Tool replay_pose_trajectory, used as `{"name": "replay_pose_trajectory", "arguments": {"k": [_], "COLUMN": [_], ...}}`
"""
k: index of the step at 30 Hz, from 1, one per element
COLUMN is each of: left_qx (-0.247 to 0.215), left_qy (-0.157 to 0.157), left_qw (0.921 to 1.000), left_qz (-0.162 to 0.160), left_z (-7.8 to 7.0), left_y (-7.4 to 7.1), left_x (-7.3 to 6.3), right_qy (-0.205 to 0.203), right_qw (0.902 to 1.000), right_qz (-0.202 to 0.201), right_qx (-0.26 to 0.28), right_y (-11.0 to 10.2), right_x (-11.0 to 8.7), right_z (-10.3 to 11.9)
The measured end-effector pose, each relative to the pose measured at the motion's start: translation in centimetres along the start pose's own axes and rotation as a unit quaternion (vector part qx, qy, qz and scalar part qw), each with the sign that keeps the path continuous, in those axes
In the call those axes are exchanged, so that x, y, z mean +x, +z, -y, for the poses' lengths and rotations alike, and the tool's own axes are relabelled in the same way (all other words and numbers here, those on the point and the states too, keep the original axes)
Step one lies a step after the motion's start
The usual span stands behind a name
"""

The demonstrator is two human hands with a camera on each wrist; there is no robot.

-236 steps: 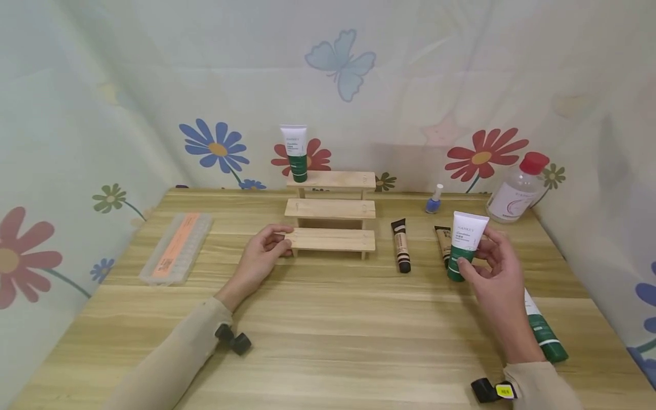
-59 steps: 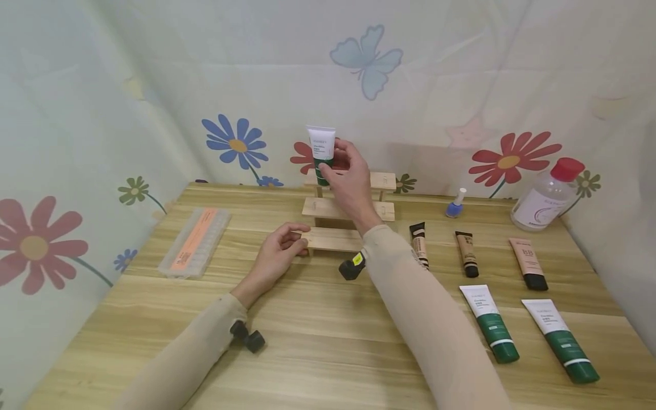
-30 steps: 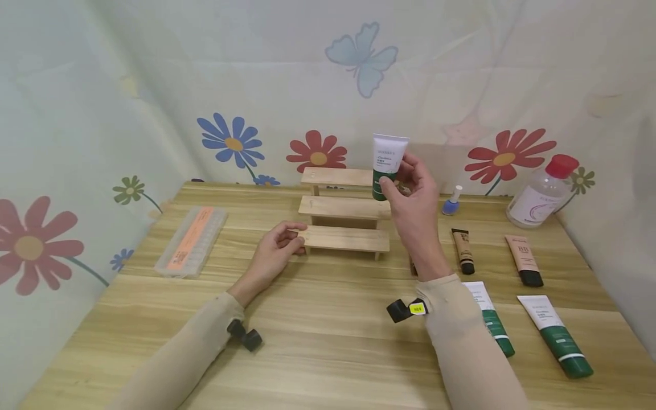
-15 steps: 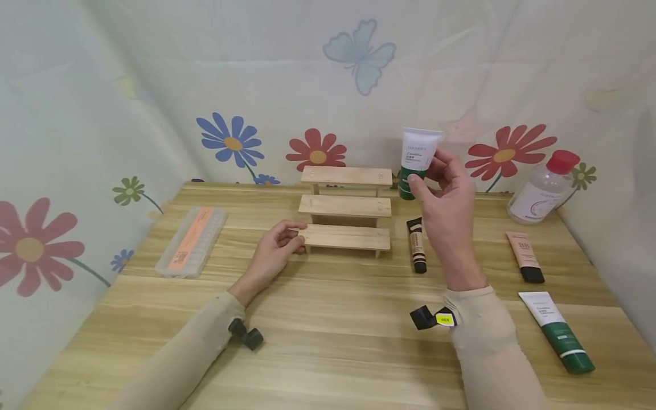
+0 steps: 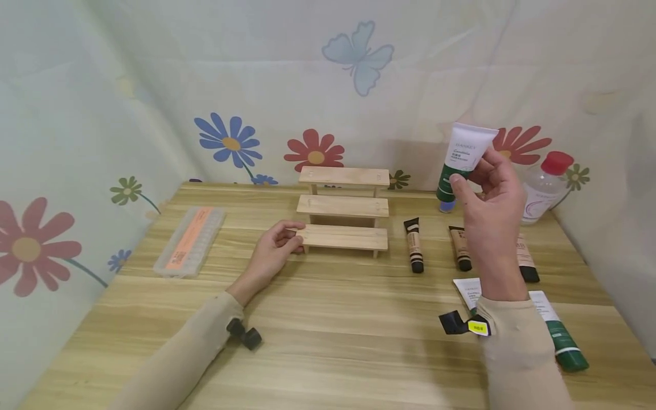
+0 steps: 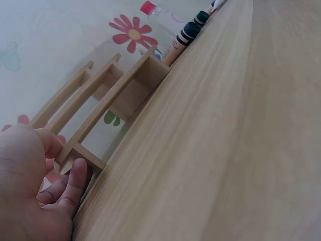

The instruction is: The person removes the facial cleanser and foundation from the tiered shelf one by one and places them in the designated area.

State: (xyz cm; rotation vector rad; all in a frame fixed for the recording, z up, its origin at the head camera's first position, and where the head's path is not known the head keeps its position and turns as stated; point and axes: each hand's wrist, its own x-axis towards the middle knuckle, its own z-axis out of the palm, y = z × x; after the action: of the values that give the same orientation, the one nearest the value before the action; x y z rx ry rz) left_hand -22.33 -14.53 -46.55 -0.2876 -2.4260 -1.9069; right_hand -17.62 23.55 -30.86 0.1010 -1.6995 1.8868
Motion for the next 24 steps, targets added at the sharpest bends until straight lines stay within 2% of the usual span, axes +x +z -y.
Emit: {"name": "replay_pose_trajectory", "arguments": {"k": [6, 12, 17, 20, 24], "left_qx": [-0.009, -0.009, -0.003, -0.004, -0.005], "left_qy": [0.0, -0.001, 0.001, 0.004, 0.002], "left_qw": [0.9999, 0.9999, 0.9999, 0.9999, 1.0], "left_qz": [0.005, 0.008, 0.011, 0.01, 0.008], "left_z": [0.1, 0.0, -0.1, 0.0, 0.0], "left_y": [0.0, 0.0, 0.0, 0.0, -0.1], "left_x": [0.0, 0.0, 0.1, 0.1, 0.1], "right_qy": [0.004, 0.014, 0.01, 0.017, 0.03], "right_qw": [0.9998, 0.9959, 0.9867, 0.9772, 0.9685], "right_qz": [-0.006, -0.001, 0.015, 0.03, 0.057], "right_qx": [-0.018, -0.089, -0.161, -0.21, -0.241], "right_y": [-0.9, -1.7, -2.6, -3.1, -3.8], "right_x": [-0.4, -1.0, -1.6, -2.1, -3.0], "right_z": [0.3, 0.4, 0.0, -0.3, -1.0]}}
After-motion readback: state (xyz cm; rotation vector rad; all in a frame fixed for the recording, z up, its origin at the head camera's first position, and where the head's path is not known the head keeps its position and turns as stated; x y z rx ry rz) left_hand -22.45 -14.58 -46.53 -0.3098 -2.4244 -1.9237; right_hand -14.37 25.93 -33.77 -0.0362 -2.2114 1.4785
